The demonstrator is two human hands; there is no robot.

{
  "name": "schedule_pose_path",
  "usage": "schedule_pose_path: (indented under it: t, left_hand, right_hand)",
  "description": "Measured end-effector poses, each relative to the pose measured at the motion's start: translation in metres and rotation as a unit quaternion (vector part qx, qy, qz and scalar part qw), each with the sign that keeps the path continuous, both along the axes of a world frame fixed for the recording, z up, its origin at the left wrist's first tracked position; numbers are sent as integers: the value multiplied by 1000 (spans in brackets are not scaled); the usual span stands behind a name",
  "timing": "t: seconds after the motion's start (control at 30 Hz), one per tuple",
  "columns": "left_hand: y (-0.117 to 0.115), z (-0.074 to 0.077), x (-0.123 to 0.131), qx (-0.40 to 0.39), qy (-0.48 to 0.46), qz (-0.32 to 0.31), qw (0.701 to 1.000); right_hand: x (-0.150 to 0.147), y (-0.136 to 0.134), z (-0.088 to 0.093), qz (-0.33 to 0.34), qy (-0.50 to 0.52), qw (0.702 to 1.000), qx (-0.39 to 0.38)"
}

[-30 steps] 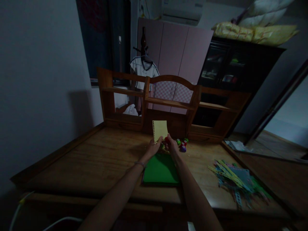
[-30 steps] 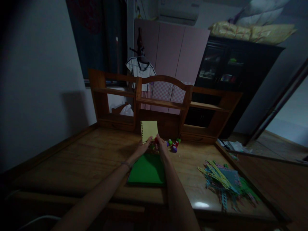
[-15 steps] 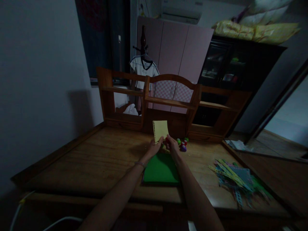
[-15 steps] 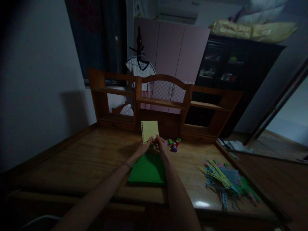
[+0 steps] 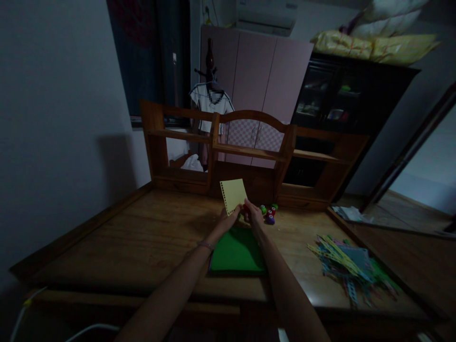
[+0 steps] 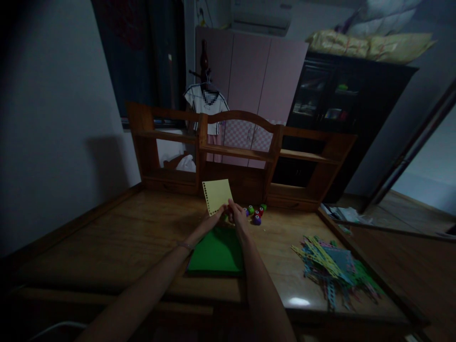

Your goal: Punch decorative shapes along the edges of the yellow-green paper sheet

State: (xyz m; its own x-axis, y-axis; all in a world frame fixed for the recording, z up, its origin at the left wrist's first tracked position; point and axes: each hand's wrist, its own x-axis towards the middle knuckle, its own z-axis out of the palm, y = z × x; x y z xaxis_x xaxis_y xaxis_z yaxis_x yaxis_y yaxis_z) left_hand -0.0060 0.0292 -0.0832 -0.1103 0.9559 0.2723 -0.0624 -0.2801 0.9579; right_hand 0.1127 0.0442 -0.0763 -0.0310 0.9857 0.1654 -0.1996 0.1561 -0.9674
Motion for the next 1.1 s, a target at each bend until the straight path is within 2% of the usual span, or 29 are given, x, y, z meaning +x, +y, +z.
schedule_pose_path:
  t: [0.1,0.3,0.63,0.8,1.1]
  left_hand:
    - [1,-2,0,20,-2,7,1000]
    - [1,-3,-2,-2,-2,21,1000]
    - [5,-7,-5,-30,13,51,998]
    - [3,-6,-4,-2,13,53,999]
    - [2,-5,-6,6,26,50,998]
  right_hand:
    - [-1,1,1,19,3,1000,-19]
    - [0,5,0,17,-3,999,-45]
    - [1,-5,5,5,-49,999,-8]
    - [0,-1,1,-21,-16,1000,-5]
    - [-3,4,-2,11,54,998,-36]
